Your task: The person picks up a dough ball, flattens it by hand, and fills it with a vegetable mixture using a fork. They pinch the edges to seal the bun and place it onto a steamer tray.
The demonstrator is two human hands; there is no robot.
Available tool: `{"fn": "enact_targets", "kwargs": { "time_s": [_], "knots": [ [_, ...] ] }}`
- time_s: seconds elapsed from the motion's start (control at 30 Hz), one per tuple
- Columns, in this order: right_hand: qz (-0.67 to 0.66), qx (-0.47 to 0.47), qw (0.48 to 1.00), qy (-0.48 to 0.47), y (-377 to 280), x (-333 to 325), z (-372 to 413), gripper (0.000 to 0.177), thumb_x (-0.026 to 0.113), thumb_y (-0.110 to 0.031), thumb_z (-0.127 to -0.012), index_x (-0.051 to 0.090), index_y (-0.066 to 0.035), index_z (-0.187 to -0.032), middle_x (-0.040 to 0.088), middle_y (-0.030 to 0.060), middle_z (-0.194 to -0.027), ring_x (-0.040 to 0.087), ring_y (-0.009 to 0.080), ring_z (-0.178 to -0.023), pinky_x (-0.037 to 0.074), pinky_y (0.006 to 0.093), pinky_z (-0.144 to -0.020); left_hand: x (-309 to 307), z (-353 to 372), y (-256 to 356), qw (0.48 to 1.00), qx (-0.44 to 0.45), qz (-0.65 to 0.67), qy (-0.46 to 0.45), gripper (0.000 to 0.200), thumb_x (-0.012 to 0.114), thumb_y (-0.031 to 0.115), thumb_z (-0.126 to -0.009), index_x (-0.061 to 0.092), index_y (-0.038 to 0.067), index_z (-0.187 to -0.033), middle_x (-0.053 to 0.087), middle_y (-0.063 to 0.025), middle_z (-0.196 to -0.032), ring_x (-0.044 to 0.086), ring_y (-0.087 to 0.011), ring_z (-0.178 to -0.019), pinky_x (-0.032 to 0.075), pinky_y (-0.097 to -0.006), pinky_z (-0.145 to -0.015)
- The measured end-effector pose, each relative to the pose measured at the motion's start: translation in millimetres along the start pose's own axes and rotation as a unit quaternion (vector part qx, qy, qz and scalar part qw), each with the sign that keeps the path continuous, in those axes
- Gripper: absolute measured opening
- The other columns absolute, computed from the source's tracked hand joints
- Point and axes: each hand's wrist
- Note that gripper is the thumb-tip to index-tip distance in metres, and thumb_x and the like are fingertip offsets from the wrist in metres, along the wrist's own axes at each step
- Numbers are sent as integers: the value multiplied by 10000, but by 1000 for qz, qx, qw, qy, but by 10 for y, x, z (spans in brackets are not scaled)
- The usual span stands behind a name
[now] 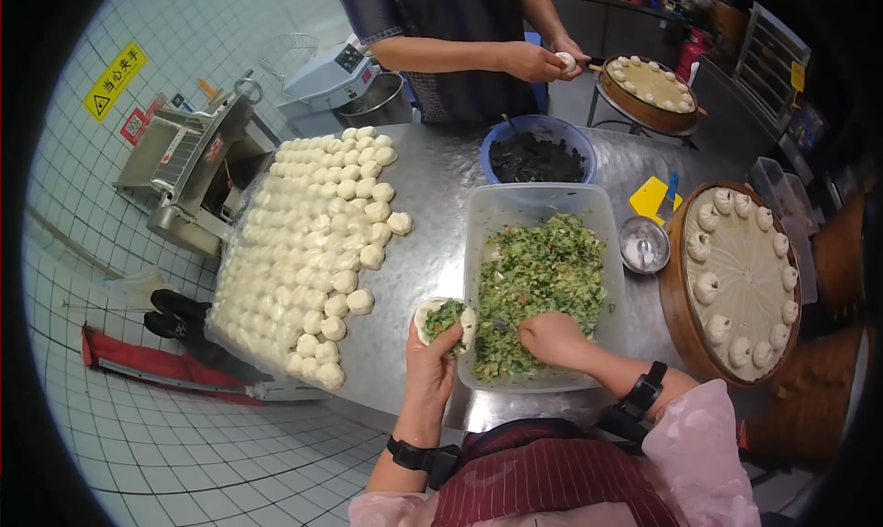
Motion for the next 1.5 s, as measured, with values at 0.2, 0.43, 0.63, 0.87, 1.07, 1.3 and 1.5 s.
{"fn": "enact_targets", "kwargs": {
  "time_s": [0.2, 0.43, 0.63, 0.87, 1.07, 1.3, 1.5],
  "knots": [
    [-362, 110, 920, -105, 160, -237, 234, 236, 610, -235, -836, 706, -53, -952, 595, 44, -627, 519, 99, -563, 398, 258, -525, -85, -73, -6, 1000, 2, 3, -2, 462, 605, -127, -761, 472, 19, -1178, 599, -122, -1083, 619, -237, -983, 539, -358, -858],
    [-450, 64, 890, -46, -127, -905, 754, 214, 596, -200, -865, 700, -56, -984, 472, -60, -576, 390, 24, -536, 317, 214, -476, 139, -6, 72, 996, -25, 38, -81, 450, 650, 10, -805, 439, 41, -1201, 567, -101, -1118, 583, -231, -1035, 501, -379, -903],
    [-218, -12, 971, 93, -322, -740, 820, 258, 564, -298, -864, 676, -81, -943, 614, 144, -675, 595, 262, -582, 453, 361, -560, 461, -86, -246, 994, -11, -80, -67, 490, 675, -51, -781, 415, 51, -1183, 550, -78, -1090, 574, -168, -987, 498, -301, -856],
    [-206, -10, 974, 91, -122, -929, 929, 246, 564, -260, -881, 670, -56, -969, 608, 71, -637, 551, 162, -541, 418, 312, -522, 411, -250, -306, 993, 43, -88, -63, 472, 657, -70, -782, 422, 46, -1175, 547, -75, -1084, 581, -169, -973, 500, -303, -859],
    [180, 11, 974, 139, 93, -870, 795, 158, 563, -153, -785, 685, -55, -801, 637, 136, -671, 660, 277, -698, 504, 382, -607, 422, -260, -219, 996, -24, -61, -59, 490, 634, -108, -779, 427, 52, -1194, 559, -99, -1112, 595, -202, -998, 524, -321, -860],
    [288, -88, 949, 91, 465, -384, 440, 133, 597, -176, -746, 683, -76, -723, 653, 113, -741, 644, 264, -731, 509, 374, -644, 457, -203, -278, 988, -122, 14, -96, 483, 583, -116, -805, 426, 24, -1239, 564, -162, -1157, 596, -273, -1045, 542, -364, -875],
    [-22, -99, 967, 235, 104, -713, 626, 243, 619, -254, -822, 678, -39, -918, 638, 137, -820, 614, 262, -801, 490, 352, -703, 496, -94, -162, 939, -256, 140, -181, 453, 589, 4, -854, 411, 64, -1266, 532, -144, -1180, 569, -262, -1080, 517, -428, -898]
  ]
}}
Point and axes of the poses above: each hand's wrist, its own z-axis away from the middle knuckle, its own x-axis out of the palm, y = z × x
